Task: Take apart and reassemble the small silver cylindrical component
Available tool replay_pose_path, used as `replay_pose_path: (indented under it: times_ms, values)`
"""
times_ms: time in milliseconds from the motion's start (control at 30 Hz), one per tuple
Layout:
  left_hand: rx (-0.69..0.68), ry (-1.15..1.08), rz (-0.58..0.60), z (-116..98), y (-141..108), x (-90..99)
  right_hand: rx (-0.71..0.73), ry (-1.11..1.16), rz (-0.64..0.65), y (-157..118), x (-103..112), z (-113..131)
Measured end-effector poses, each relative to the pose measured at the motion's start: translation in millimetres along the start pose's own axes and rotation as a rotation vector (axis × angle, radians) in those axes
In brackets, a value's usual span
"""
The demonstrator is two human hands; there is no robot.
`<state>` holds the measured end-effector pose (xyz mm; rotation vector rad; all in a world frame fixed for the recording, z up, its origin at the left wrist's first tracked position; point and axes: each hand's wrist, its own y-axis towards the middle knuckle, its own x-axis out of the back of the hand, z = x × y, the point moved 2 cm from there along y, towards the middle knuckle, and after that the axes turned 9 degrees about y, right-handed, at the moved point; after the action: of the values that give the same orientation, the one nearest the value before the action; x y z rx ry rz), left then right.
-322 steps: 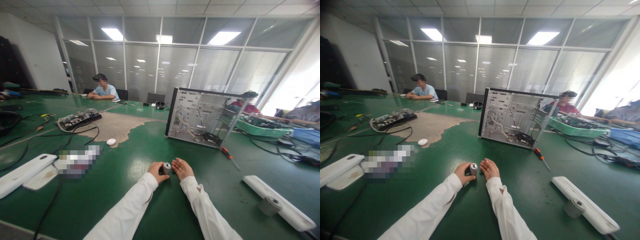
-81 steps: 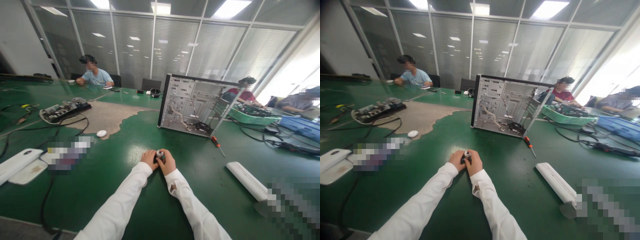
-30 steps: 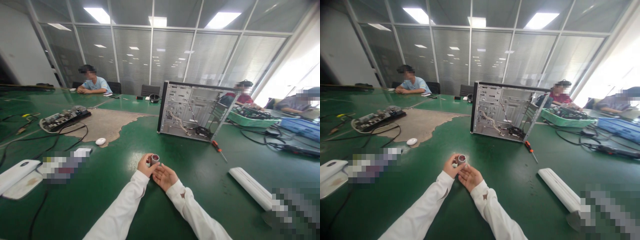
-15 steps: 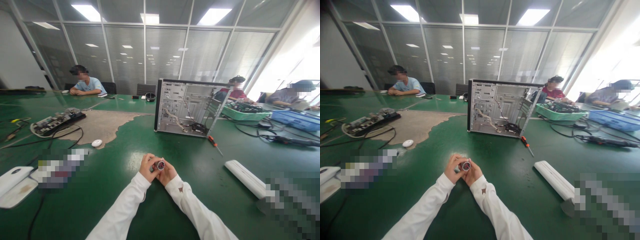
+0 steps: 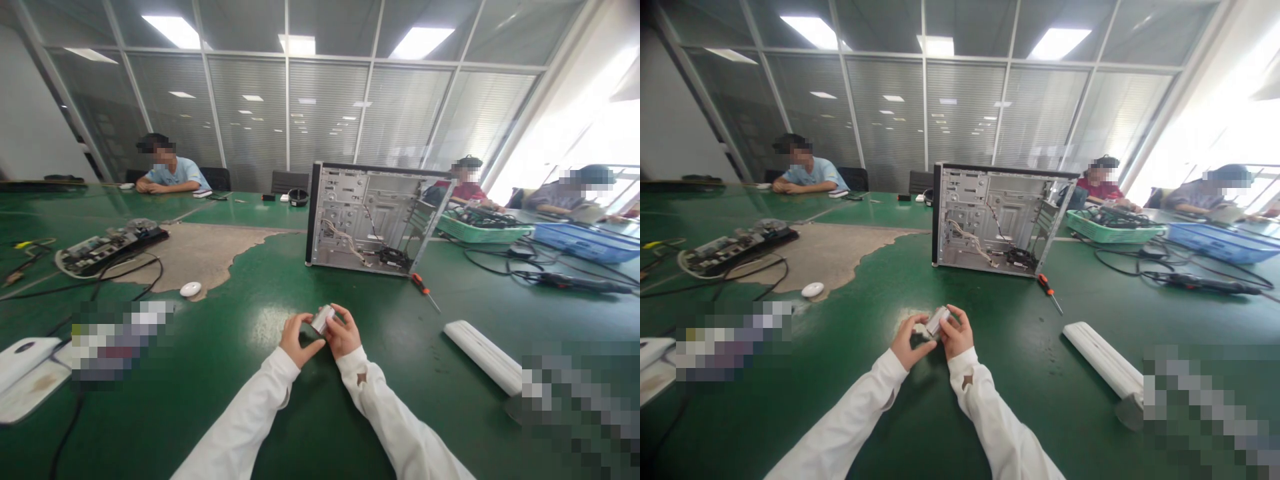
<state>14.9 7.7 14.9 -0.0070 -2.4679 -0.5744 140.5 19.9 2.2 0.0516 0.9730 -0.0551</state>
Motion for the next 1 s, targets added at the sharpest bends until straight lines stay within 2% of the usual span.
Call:
replay_pose_path:
  times_ms: [133,300,367,433,600,800,1000]
  values:
    - [0.287,-0.391,0.128,10,4,-8.6,0.150,-0.106,0.041,-4,-8,4]
    - [0.693,-0.866,0.321,8,4,-9.2,0.217,-0.184,0.096,-18,-23,7]
    - [0.776,-0.952,0.361,5,1,-8.9,0.242,-0.223,0.110,-23,-27,10]
    - [0.784,-0.975,0.324,3,0,-9.2,0.275,-0.275,0.100,-26,-29,12]
    - [0.628,-0.792,0.108,7,3,-11.2,0.272,-0.327,0.056,-22,-21,11]
    - [0.259,-0.362,-0.166,2,6,4.5,-0.011,-0.140,0.011,-18,-12,5]
    - [-0.217,0.143,-0.219,-16,4,21.1,-0.214,-0.006,-0.033,-21,-13,7]
